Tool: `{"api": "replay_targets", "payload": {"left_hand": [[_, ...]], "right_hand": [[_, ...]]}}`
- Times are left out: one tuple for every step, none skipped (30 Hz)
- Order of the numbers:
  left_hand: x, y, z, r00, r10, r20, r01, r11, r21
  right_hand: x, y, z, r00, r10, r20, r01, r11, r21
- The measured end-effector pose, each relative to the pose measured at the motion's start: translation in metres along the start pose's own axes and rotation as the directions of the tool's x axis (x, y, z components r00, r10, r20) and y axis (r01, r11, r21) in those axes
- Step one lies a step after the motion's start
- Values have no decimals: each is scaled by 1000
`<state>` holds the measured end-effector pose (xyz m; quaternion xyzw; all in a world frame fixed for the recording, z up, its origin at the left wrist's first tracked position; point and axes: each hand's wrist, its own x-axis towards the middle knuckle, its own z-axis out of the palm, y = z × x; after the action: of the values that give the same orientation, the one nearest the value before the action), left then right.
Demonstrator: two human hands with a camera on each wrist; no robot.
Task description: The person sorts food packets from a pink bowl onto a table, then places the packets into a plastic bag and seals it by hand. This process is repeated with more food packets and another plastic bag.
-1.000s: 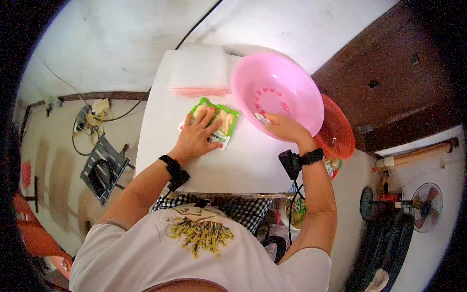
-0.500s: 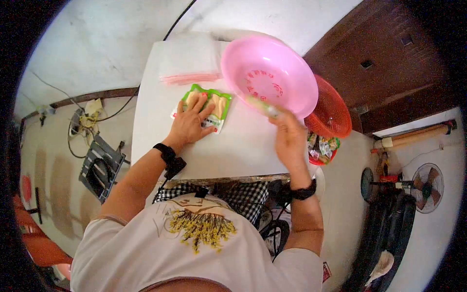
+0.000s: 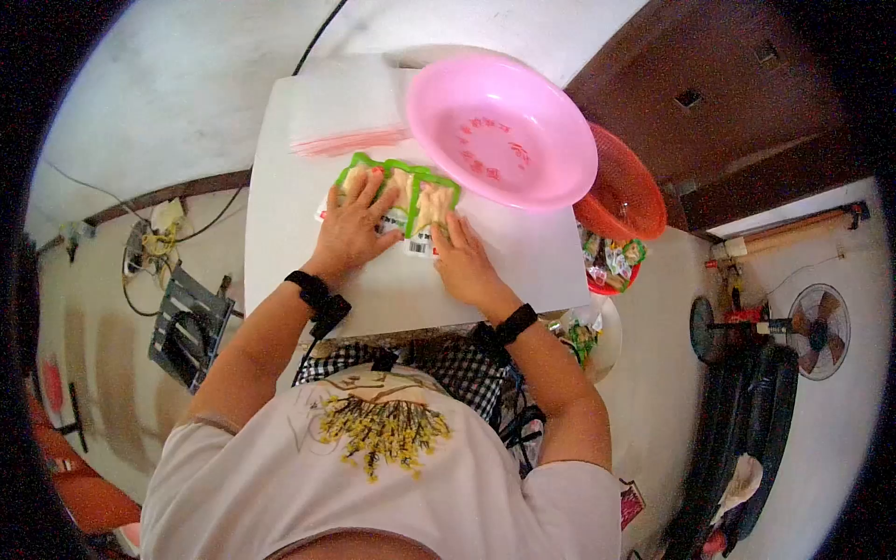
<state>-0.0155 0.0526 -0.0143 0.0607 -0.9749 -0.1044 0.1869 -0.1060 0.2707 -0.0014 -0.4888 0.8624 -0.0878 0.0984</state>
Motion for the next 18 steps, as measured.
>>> {"api": "replay_targets", "payload": {"left_hand": [[0,0,0,1000,0,-2,0,1000,-10],[0,1,1,1000,1,1,-1,1000,-17],[0,0,1,1000,2,1,-2,1000,-21],[0,-1,2,1000,4,0,-4,1000,-25],[0,-2,4,1000,0,-16,0,1000,-14],[-1,-1,6,1000,1,-31,-1,1000,-4],[0,0,6,999,6,-46,-5,1000,6],[0,1,6,1000,-12,-14,12,1000,12],[1,4,1,999,-30,19,30,999,18],[2,6,-2,997,-50,51,48,998,27],[2,8,-3,998,-54,44,53,998,33],[1,8,-3,998,-59,36,57,998,39],[1,8,-3,998,-62,28,61,997,46],[1,7,1,999,-41,-34,43,998,52],[0,8,1,999,-43,-22,44,998,52],[1,9,0,999,-44,-10,45,998,53],[2,9,-1,999,-45,3,44,997,55],[2,10,-4,999,-53,9,52,997,61]], "right_hand": [[0,-1,-4,1000,-2,4,2,1000,11],[1,-2,-6,1000,0,7,0,1000,-6],[3,-2,-8,1000,0,8,0,1000,-24],[5,-3,-8,1000,1,8,0,999,-42],[7,-4,-5,1000,27,-1,-27,999,-45],[10,-6,-2,998,56,-12,-57,997,-47],[11,-8,0,996,89,-25,-90,995,-47],[11,-9,0,993,116,-15,-116,993,-30],[10,-17,-10,990,142,-3,-142,990,-11],[9,-23,-15,986,166,8,-166,986,7],[10,-24,-11,985,169,-32,-170,986,-5],[10,-25,-5,982,172,-74,-174,985,-16],[9,-25,-1,978,175,-116,-179,983,-27],[9,-21,-1,981,156,-117,-156,988,8],[9,-18,-3,983,136,-120,-132,990,41],[11,-15,-5,985,115,-126,-106,992,75],[14,-9,-10,973,196,-119,-162,955,249],[17,-2,-17,957,274,-100,-210,885,416]]}}
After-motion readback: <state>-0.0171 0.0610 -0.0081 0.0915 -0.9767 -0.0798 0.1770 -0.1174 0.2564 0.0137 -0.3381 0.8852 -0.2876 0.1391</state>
